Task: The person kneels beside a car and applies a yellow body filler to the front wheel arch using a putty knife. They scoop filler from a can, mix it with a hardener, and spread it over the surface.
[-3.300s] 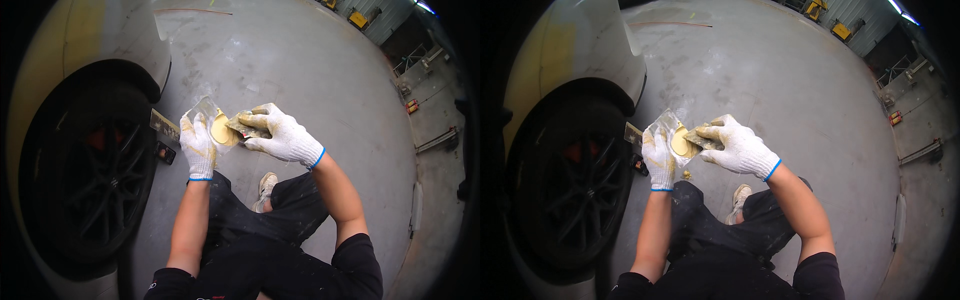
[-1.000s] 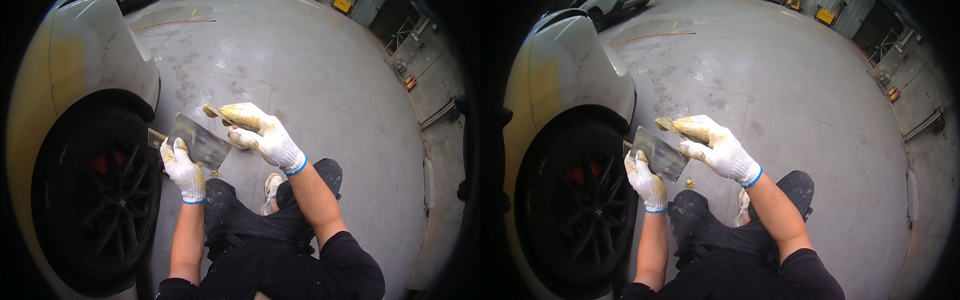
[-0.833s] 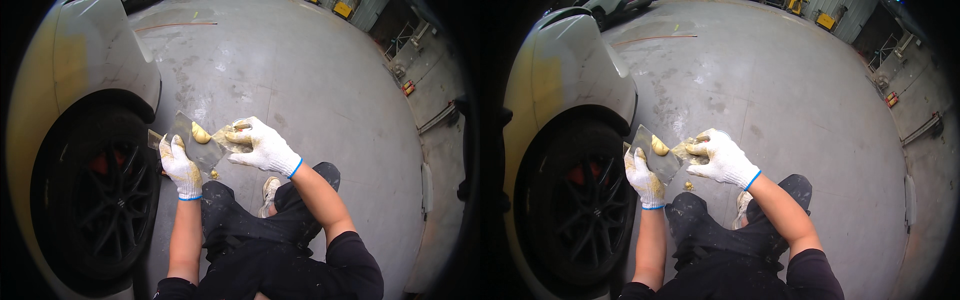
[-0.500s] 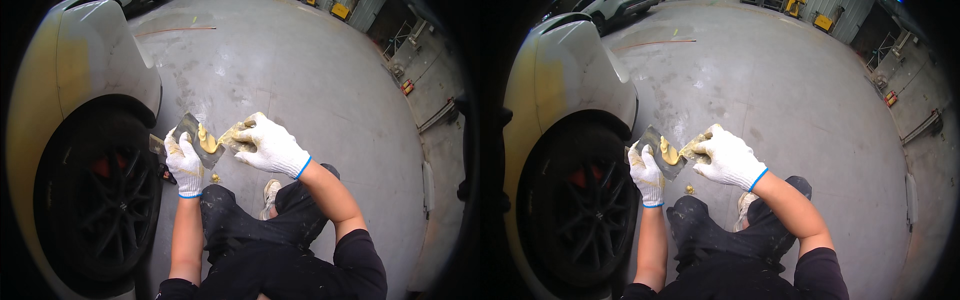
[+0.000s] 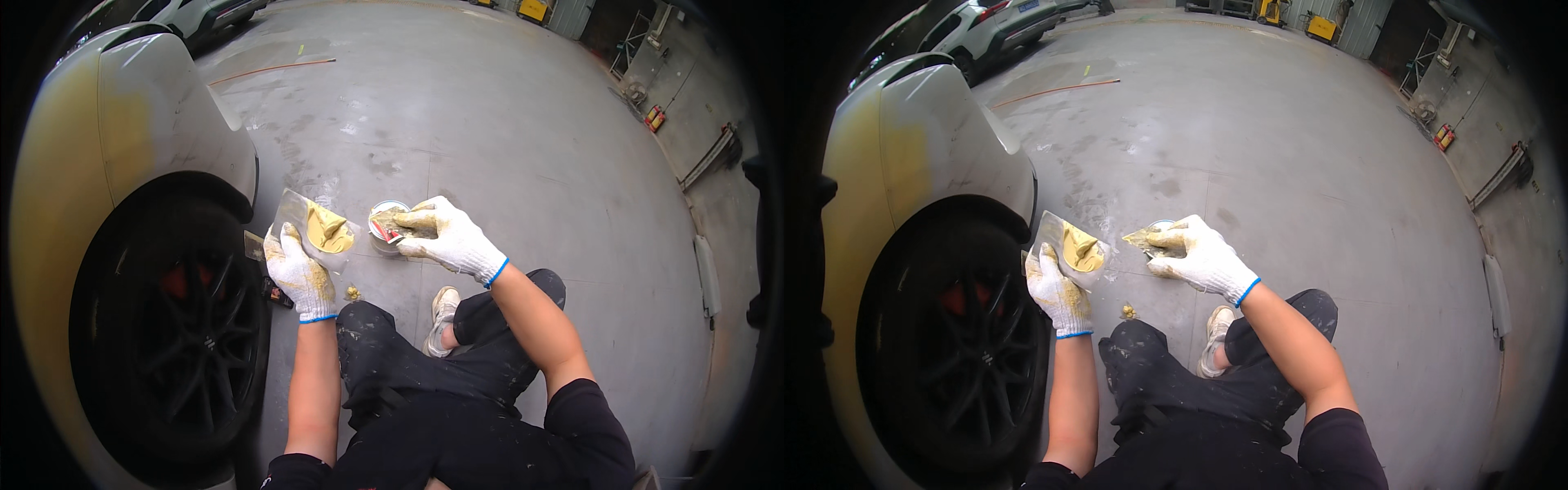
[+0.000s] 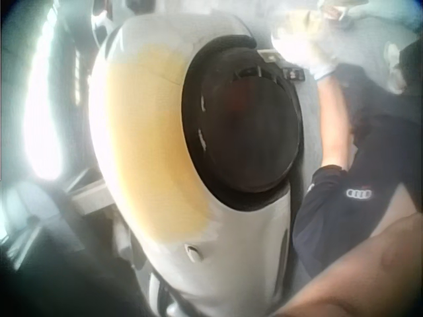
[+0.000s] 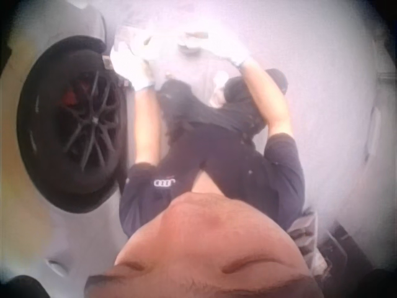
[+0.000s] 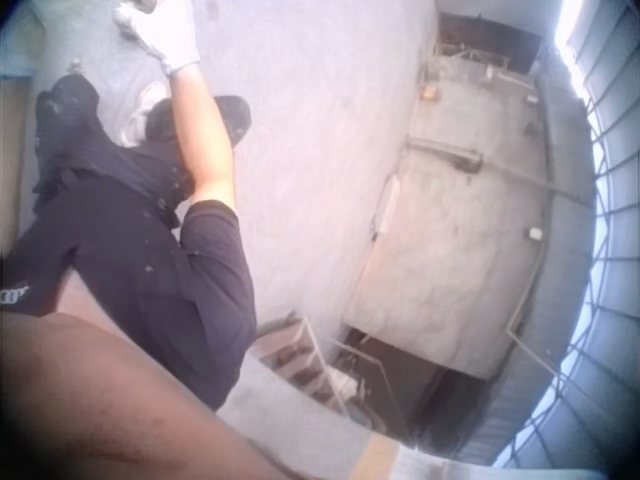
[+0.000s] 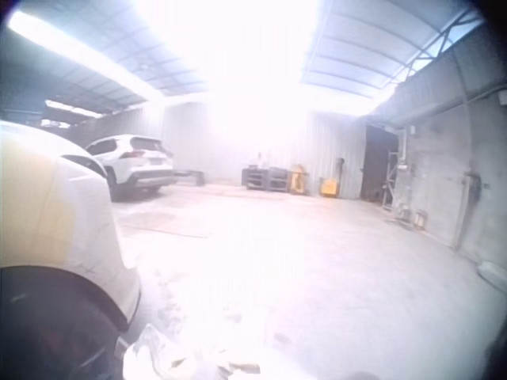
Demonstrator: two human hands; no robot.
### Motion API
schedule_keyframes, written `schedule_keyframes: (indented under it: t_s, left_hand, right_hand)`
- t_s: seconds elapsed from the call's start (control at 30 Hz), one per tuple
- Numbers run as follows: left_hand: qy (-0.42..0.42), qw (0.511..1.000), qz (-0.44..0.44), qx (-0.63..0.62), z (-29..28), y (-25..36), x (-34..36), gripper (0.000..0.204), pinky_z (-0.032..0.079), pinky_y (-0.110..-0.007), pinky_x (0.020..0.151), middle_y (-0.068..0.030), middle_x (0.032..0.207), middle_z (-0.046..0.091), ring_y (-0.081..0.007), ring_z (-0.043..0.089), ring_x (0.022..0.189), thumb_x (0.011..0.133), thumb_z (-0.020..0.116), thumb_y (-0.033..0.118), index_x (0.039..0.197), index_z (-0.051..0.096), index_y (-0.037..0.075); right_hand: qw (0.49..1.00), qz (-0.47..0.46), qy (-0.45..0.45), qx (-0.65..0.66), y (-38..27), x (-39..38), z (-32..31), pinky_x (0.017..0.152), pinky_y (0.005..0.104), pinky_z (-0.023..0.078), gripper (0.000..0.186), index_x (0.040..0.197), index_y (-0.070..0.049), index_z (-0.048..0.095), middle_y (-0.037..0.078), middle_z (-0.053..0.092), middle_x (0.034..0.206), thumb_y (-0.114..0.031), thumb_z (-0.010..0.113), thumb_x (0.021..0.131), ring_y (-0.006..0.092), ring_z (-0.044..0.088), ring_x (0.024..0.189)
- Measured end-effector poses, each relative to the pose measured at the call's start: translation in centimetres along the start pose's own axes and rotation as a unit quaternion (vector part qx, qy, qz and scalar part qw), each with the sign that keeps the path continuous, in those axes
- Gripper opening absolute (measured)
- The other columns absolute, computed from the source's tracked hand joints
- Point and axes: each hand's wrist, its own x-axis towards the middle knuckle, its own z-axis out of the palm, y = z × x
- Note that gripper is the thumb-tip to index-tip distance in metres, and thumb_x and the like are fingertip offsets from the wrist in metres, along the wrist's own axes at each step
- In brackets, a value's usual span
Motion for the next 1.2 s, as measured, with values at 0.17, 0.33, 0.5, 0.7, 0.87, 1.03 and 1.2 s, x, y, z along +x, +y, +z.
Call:
schedule_keyframes:
  t_s: [0.17,0.33,0.5,0.7,0.87,1.03,1.2]
  left_hand:
    - [0.015,0.997,0.052,0.053,2.5,-0.1,-1.6,0.027,0.056,-0.021,0.055,-0.0062,0.109,0.071,-0.0086,0.070,0.080,0.115,0.061,0.021,0.135,0.059,0.004]
    - [-0.195,0.931,0.277,0.139,2.2,-2.1,-6.0,0.031,0.063,-0.027,0.085,-0.0115,0.130,0.072,-0.0145,0.072,0.105,0.113,0.060,0.005,0.143,0.061,-0.001]
    - [-0.105,0.993,-0.017,0.059,1.3,-3.3,-7.0,0.028,0.059,-0.031,0.092,-0.0098,0.123,0.070,-0.0149,0.068,0.107,0.115,0.058,0.013,0.138,0.055,-0.003]
    - [-0.035,0.998,-0.031,0.042,3.1,-2.9,-5.3,0.022,0.055,-0.029,0.095,-0.0089,0.117,0.069,-0.0125,0.065,0.106,0.113,0.058,0.008,0.133,0.060,-0.003]
    - [0.003,0.953,0.179,0.244,3.3,0.1,-5.6,0.024,0.055,-0.028,0.093,-0.0081,0.115,0.071,-0.0121,0.066,0.103,0.110,0.061,0.004,0.134,0.061,-0.003]
    - [0.135,0.915,0.224,0.308,1.1,4.9,-6.2,0.021,0.056,-0.031,0.092,-0.0099,0.107,0.076,-0.0132,0.069,0.097,0.109,0.062,0.006,0.128,0.066,-0.002]
    - [0.241,0.882,0.217,0.343,-2.4,8.9,-8.4,0.024,0.057,-0.032,0.090,-0.0130,0.111,0.077,-0.0162,0.072,0.098,0.110,0.061,0.011,0.129,0.065,-0.003]
  right_hand:
    - [0.566,0.072,-0.129,0.811,1.8,-1.7,3.5,0.079,0.0620,0.064,0.065,0.157,0.005,0.046,0.035,0.061,0.139,-0.033,0.064,0.107,0.0524,0.071,0.105]
    - [0.422,0.132,-0.184,0.878,1.7,-1.3,3.8,0.065,0.0692,0.062,0.062,0.155,0.005,0.049,0.043,0.058,0.139,-0.033,0.060,0.108,0.0600,0.069,0.099]
    - [0.923,-0.112,0.054,0.363,2.0,-2.7,-1.1,0.111,0.0397,0.055,0.048,0.145,0.004,0.066,0.018,0.062,0.152,-0.020,0.074,0.104,0.0300,0.068,0.129]
    - [0.989,-0.121,0.013,-0.086,0.9,-0.8,-3.7,0.104,0.0420,0.058,0.051,0.133,-0.013,0.078,0.018,0.064,0.143,-0.032,0.088,0.086,0.0363,0.070,0.122]
    - [0.955,-0.271,0.041,-0.114,-2.0,2.1,-4.2,0.095,0.0441,0.062,0.040,0.120,-0.017,0.083,0.019,0.064,0.140,-0.036,0.084,0.085,0.0360,0.073,0.114]
    - [0.946,-0.293,-0.060,-0.128,-6.8,4.7,-3.2,0.096,0.0457,0.061,0.044,0.123,-0.017,0.083,0.020,0.066,0.130,-0.036,0.082,0.085,0.0380,0.073,0.110]
    - [0.849,-0.440,-0.263,-0.127,-10.7,4.6,-1.2,0.100,0.0453,0.060,0.049,0.129,-0.020,0.081,0.019,0.066,0.131,-0.042,0.082,0.085,0.0373,0.072,0.114]
